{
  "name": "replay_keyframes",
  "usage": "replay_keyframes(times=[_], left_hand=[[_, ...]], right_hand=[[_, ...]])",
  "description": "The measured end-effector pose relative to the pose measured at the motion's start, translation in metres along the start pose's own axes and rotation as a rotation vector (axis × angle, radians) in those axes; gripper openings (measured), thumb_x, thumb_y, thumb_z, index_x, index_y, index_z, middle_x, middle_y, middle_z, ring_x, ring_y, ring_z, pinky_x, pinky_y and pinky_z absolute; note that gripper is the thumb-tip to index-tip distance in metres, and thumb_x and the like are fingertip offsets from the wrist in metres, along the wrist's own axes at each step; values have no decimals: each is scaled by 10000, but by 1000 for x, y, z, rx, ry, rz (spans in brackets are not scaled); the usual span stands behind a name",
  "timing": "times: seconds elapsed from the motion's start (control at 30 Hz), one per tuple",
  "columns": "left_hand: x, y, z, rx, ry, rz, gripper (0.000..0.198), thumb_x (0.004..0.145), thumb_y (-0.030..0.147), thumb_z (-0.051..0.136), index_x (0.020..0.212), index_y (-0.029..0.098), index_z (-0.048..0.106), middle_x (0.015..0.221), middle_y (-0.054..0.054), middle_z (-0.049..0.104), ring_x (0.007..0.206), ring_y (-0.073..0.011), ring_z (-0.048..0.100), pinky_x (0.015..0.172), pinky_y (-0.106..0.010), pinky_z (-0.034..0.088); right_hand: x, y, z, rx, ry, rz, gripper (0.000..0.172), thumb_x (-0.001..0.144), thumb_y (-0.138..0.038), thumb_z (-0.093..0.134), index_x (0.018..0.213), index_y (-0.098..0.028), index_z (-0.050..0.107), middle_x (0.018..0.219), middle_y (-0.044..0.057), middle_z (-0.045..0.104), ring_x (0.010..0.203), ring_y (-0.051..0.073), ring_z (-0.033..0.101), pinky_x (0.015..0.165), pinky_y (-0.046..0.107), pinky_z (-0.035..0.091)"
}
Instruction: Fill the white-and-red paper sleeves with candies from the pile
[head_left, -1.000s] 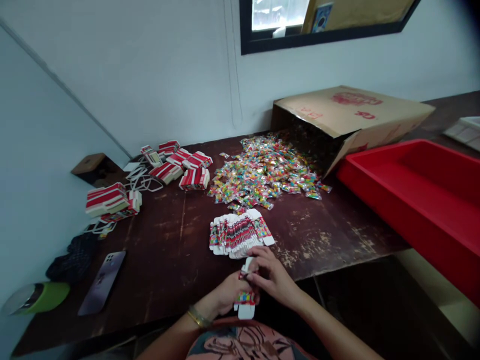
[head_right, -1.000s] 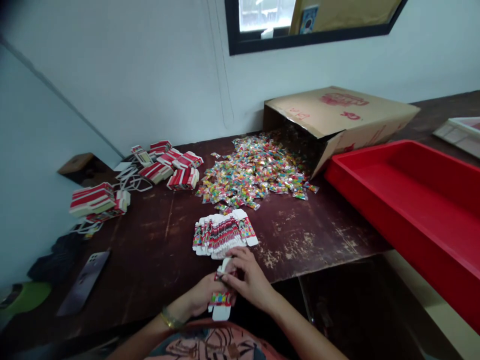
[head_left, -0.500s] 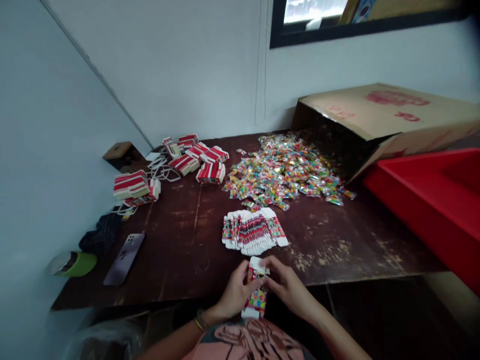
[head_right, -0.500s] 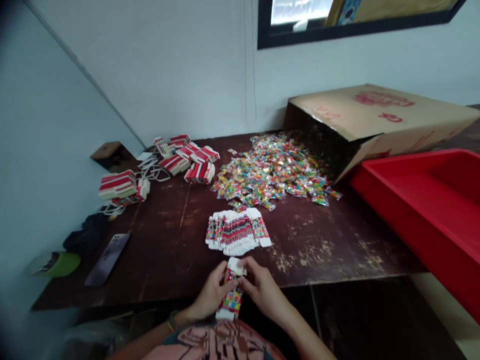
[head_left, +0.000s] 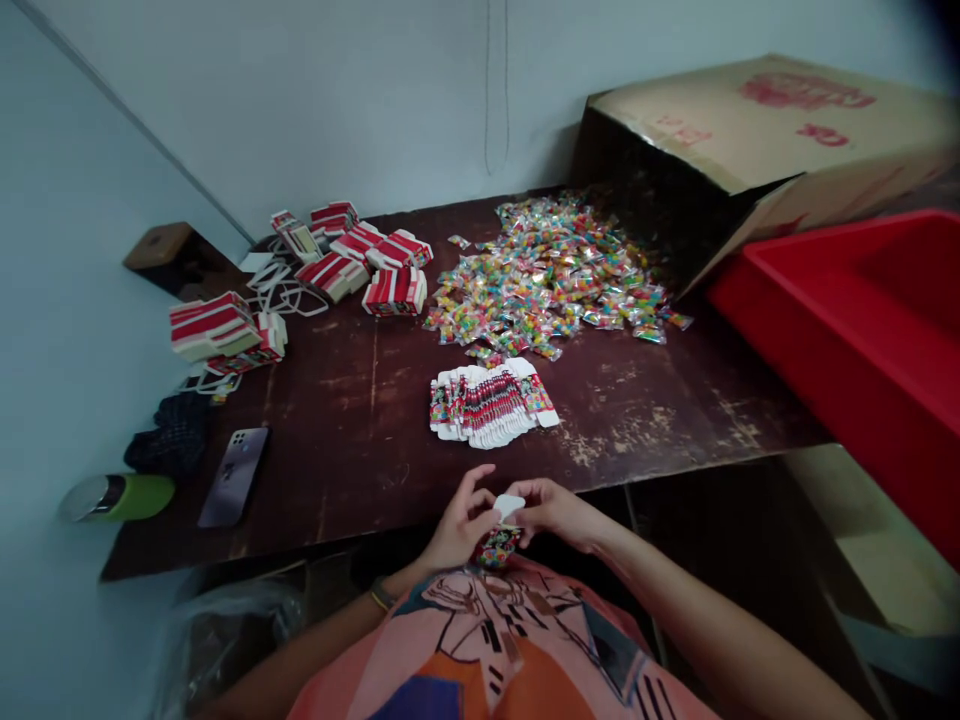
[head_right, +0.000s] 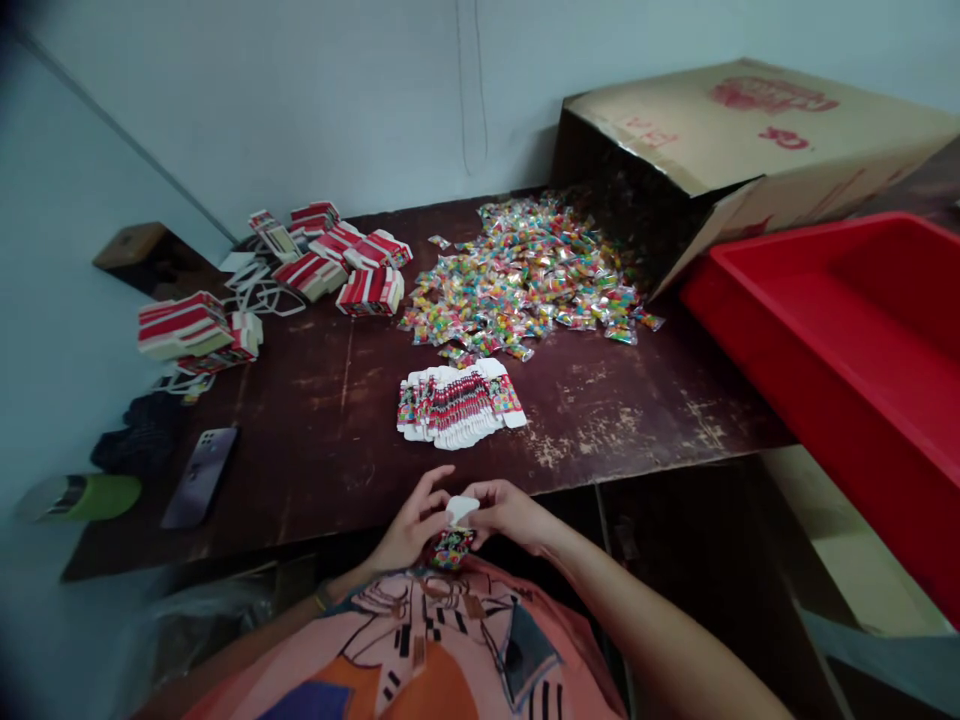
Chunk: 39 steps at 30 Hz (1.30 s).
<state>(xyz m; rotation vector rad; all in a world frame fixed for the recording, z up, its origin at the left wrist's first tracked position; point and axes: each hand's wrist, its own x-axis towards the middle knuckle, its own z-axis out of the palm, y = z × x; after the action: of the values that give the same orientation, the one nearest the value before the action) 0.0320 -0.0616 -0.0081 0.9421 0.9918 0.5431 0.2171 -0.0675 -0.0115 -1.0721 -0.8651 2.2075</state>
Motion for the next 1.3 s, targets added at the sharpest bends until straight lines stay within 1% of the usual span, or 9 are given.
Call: replay_keyframes(times=[0.07, 0.13, 0.27, 0.37, 0.53, 0.73, 0.97, 1.17, 1.3], left_hand=[[4, -5, 0, -232, -65, -126, 631, 736, 212, 603, 1326, 244, 383, 894, -10, 639, 762, -157, 604, 727, -280, 435], [6, -9, -1, -388, -87, -182, 588, 731, 205, 596, 1291, 224, 419, 991, -49, 644, 865, -185, 616, 797, -315, 441], [6, -11, -9, -514, -155, -184, 583, 713, 206, 592, 1281, 219, 457, 1168, -96, 606, 974, -212, 596, 861, -355, 429], [3, -15, -15, -489, -230, -151, 659, 663, 152, 645, 1291, 244, 468, 1271, -96, 551, 1047, -227, 570, 891, -356, 414], [5, -27, -20, -389, -217, -53, 726, 673, 107, 698, 1326, 293, 439, 1253, -66, 551, 1097, -203, 539, 910, -313, 389], [8, -28, -20, -241, -268, -36, 601, 754, 224, 698, 1313, 225, 477, 1241, -92, 579, 1112, -208, 538, 979, -348, 364], [8, -26, -23, -110, -262, -72, 727, 754, 310, 701, 1396, 194, 380, 1333, -131, 540, 1209, -249, 507, 1060, -406, 319], [5, -35, -24, -55, -248, -76, 776, 753, 347, 687, 1423, 179, 335, 1442, -155, 426, 1298, -275, 426, 1075, -399, 317], [7, -18, -19, 19, -193, -61, 704, 730, 267, 682, 1373, 163, 415, 1393, -144, 484, 1252, -269, 471, 1037, -377, 362]], right_hand=[[1, -6, 5, -179, 58, -144, 250, 739, -374, 726, 687, -139, 658, 734, -2, 589, 620, 92, 530, 592, 227, 464], [2, -9, 9, -384, 109, -295, 349, 840, -403, 613, 613, -144, 669, 735, 9, 581, 665, 107, 533, 643, 246, 453], [8, -7, 11, -434, 129, -291, 279, 811, -438, 645, 830, -182, 756, 823, 39, 641, 763, 160, 599, 705, 283, 475], [7, -3, 11, -437, 158, -312, 248, 789, -404, 683, 927, -211, 755, 883, 55, 668, 830, 187, 624, 753, 303, 491], [-4, -3, 12, -667, 148, -497, 242, 916, -266, 517, 1065, -262, 708, 988, 56, 656, 932, 175, 603, 830, 301, 475], [1, -10, -3, -779, 196, -447, 165, 867, -219, 582, 862, -209, 746, 789, 32, 650, 723, 148, 604, 670, 258, 457], [12, -12, -9, -784, 214, -426, 138, 846, -197, 602, 838, -191, 739, 768, 26, 663, 701, 139, 611, 671, 247, 457], [-8, -23, 2, -964, -53, -502, 314, 856, -111, 520, 1090, -237, 686, 952, 57, 646, 863, 158, 606, 763, 257, 473], [-9, -27, 6, -980, -141, -541, 376, 870, -103, 493, 1198, -232, 623, 1069, 70, 658, 982, 165, 610, 852, 262, 476]])
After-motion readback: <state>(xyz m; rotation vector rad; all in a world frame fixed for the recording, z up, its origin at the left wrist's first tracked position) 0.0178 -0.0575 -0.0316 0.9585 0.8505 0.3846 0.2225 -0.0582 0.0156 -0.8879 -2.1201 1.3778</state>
